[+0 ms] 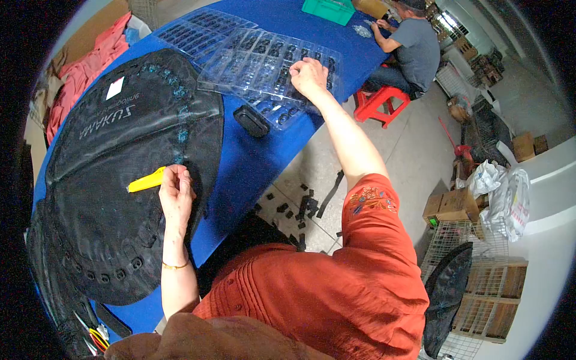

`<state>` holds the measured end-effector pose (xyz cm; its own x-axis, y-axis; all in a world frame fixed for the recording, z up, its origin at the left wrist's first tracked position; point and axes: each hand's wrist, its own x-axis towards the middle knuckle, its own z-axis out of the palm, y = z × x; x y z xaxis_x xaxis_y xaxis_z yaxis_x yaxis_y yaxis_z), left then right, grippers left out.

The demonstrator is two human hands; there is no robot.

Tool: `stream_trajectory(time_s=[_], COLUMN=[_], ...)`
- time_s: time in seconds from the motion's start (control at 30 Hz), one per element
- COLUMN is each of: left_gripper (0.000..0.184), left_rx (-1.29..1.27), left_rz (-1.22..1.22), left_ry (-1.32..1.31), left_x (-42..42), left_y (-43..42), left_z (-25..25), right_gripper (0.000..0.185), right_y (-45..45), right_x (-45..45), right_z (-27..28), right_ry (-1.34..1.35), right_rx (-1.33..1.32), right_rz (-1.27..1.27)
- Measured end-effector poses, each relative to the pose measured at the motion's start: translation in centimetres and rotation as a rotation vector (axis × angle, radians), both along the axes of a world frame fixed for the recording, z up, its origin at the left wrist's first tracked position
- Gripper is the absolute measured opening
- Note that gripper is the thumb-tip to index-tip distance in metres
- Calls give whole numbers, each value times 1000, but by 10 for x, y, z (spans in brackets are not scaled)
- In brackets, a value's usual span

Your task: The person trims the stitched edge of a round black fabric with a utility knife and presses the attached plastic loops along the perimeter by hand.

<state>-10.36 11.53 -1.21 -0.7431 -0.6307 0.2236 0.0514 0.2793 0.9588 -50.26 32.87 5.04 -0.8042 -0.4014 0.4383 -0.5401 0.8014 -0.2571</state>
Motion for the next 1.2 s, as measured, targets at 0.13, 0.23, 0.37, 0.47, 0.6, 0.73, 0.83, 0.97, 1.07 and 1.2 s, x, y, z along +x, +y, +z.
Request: stream_trajectory(time_s=[0.13, 0.23, 0.37, 0.47, 0.6, 0.73, 0.83, 0.97, 1.07, 1.2], left_gripper=[9, 10, 12, 12, 12, 13, 16, 28, 33, 23], left_rx=[10, -19, -252, -285, -380, -570, -709, -804, -770, -834], left_rz=[-9, 42, 50, 24, -58, -30, 192, 416, 426, 422], left_ry=[-1, -112, -129, -151, -118, -127, -207, -428, -505, -526], left_x=[-1, 3, -2, -1, 25, 85, 126, 163, 167, 161], left_y=[2, -1, 4, 14, 28, 38, 26, 0, -4, 14], left_z=[1, 7, 7, 13, 32, 37, 35, 34, 24, 15], right_gripper=[15, 18, 19, 17, 15, 17, 20, 26, 39, 54], right_y=[-2, -13, -41, -62, -75, -88, -103, -134, -162, -186], right_x=[11, 34, 84, 136, 201, 228, 238, 256, 273, 300], right_z=[6, 12, 21, 22, 14, -6, -18, -27, -35, -53], right_ry=[11, 144, 131, 139, 52, 39, 1, 10, 6, 1], right_rx=[6, -71, -124, -136, -86, -152, -184, -244, -236, -146], right_rz=[34, 167, 402, 631, 802, 952, 964, 988, 1016, 1046])
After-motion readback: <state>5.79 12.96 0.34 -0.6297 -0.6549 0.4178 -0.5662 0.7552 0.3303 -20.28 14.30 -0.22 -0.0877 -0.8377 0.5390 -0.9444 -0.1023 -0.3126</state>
